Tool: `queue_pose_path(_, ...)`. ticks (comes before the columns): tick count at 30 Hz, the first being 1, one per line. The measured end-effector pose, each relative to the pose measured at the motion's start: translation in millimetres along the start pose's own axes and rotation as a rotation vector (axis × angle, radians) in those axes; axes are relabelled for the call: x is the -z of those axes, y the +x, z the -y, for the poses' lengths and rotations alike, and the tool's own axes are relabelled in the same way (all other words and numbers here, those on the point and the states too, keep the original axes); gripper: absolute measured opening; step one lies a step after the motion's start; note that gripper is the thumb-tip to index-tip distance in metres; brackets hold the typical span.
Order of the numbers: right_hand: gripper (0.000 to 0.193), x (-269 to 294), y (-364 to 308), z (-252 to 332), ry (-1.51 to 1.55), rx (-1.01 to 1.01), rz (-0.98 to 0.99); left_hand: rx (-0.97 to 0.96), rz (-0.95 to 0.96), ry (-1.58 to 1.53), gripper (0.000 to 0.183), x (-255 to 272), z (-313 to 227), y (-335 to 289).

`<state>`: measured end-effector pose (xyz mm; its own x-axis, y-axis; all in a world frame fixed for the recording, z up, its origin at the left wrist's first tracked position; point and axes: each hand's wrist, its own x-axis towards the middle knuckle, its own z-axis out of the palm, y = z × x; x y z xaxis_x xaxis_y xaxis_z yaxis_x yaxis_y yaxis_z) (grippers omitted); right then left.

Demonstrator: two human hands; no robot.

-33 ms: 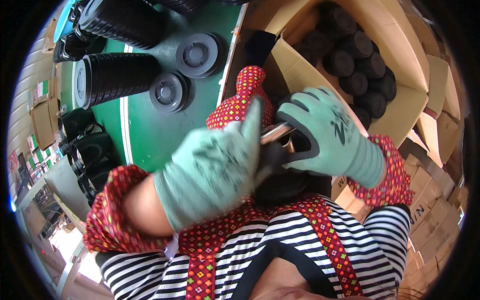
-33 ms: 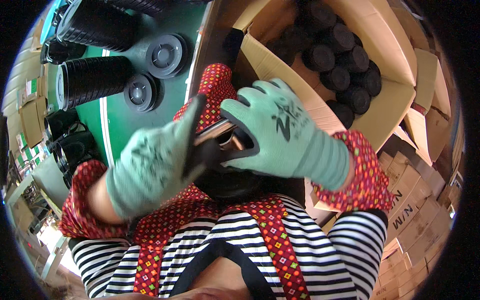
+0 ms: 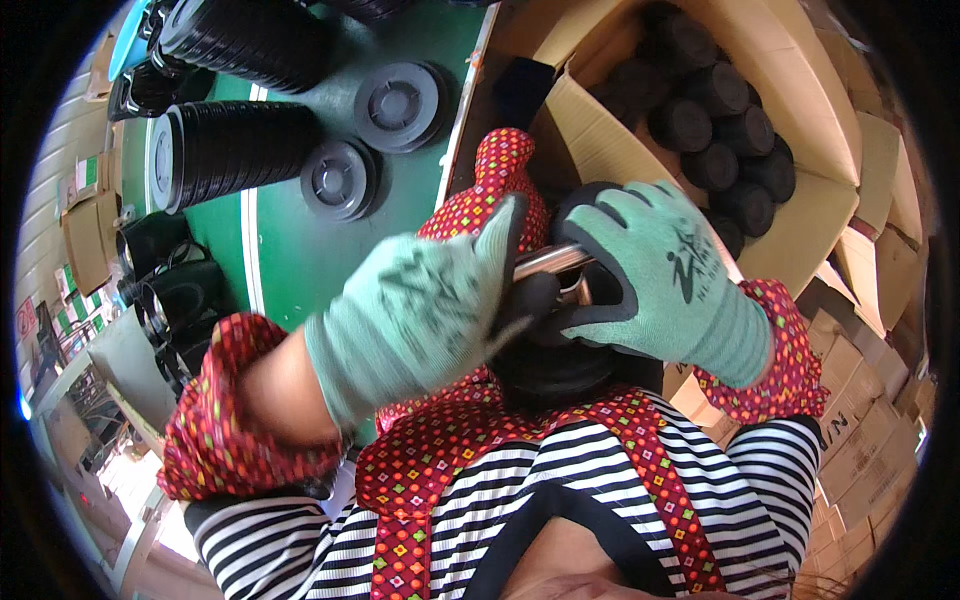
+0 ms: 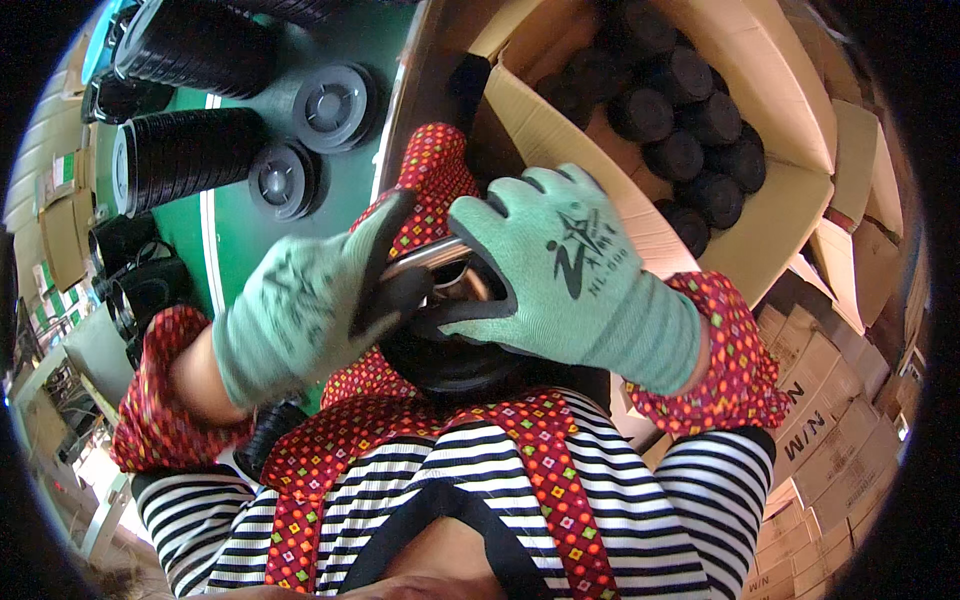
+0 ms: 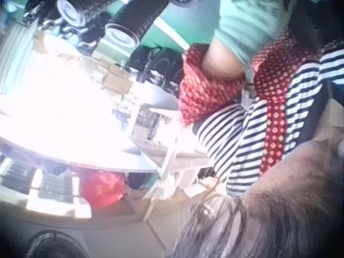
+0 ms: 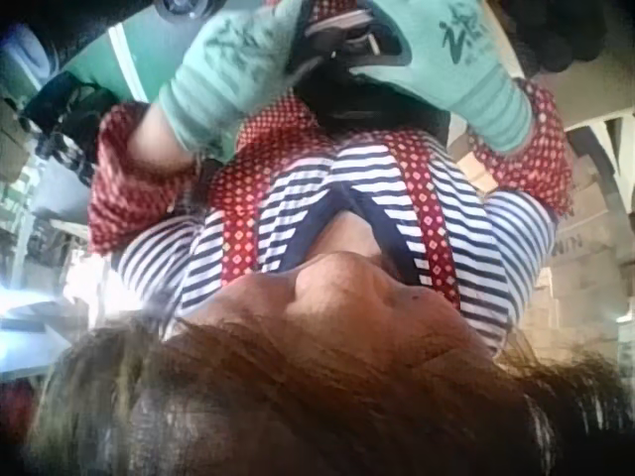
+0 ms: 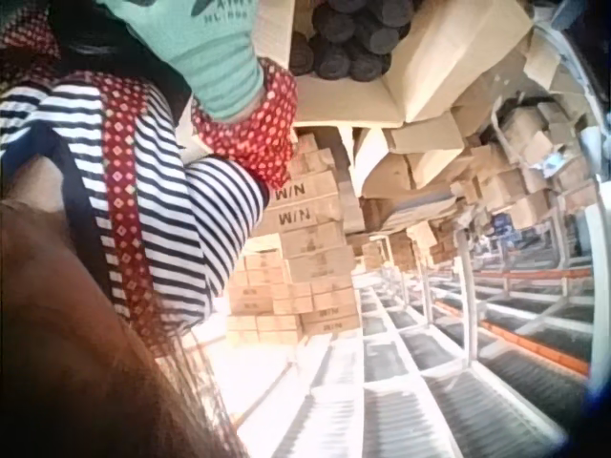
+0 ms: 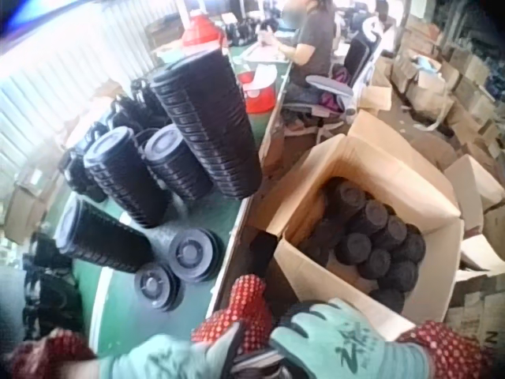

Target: The person repeatedly picks up a black kettle, inserts a metal rod into the base, and secures a black lid. The person then places the assembled kettle on the table and repeats the process with additional units.

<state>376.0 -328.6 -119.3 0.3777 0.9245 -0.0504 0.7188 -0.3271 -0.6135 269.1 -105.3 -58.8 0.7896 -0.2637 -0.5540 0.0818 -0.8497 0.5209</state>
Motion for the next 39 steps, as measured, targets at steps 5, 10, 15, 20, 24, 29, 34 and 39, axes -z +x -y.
queue_pose_path(5, 0.061, 15, -4, 42, -0.260, -0.053, 0.048, -0.360, -0.242, -0.067, 0.042, -34, 65, 15)
queue_pose_path(10, 0.071, 29, -10, 75, -0.402, -0.228, 0.168, -0.536, -0.319, -0.107, 0.045, -47, 92, 62)
queue_pose_path(15, 0.061, 28, -13, 61, -0.299, -0.085, -0.015, -0.462, -0.474, -0.109, 0.035, -43, 83, 38)
queue_pose_path(20, 0.089, 10, -42, 59, -0.199, 0.115, -0.188, -0.133, -0.870, -0.448, 0.019, -80, 97, -26)
queue_pose_path(24, 0.082, -25, -50, 30, 0.287, 0.028, -0.045, 0.260, -1.083, -0.237, 0.016, -157, 149, -83)
queue_pose_path(29, 0.071, -18, -29, 31, 0.249, 0.065, -0.116, 0.480, -0.995, -0.076, 0.038, -234, 185, -123)
queue_pose_path(34, 0.048, 7, 12, 59, 0.671, -0.143, -0.399, 0.277, -1.028, -0.176, 0.108, -206, 122, -145)
queue_pose_path(39, 0.050, -28, 74, 93, 1.183, -0.198, -0.186, -0.121, -1.041, -0.520, 0.101, -170, 65, -180)
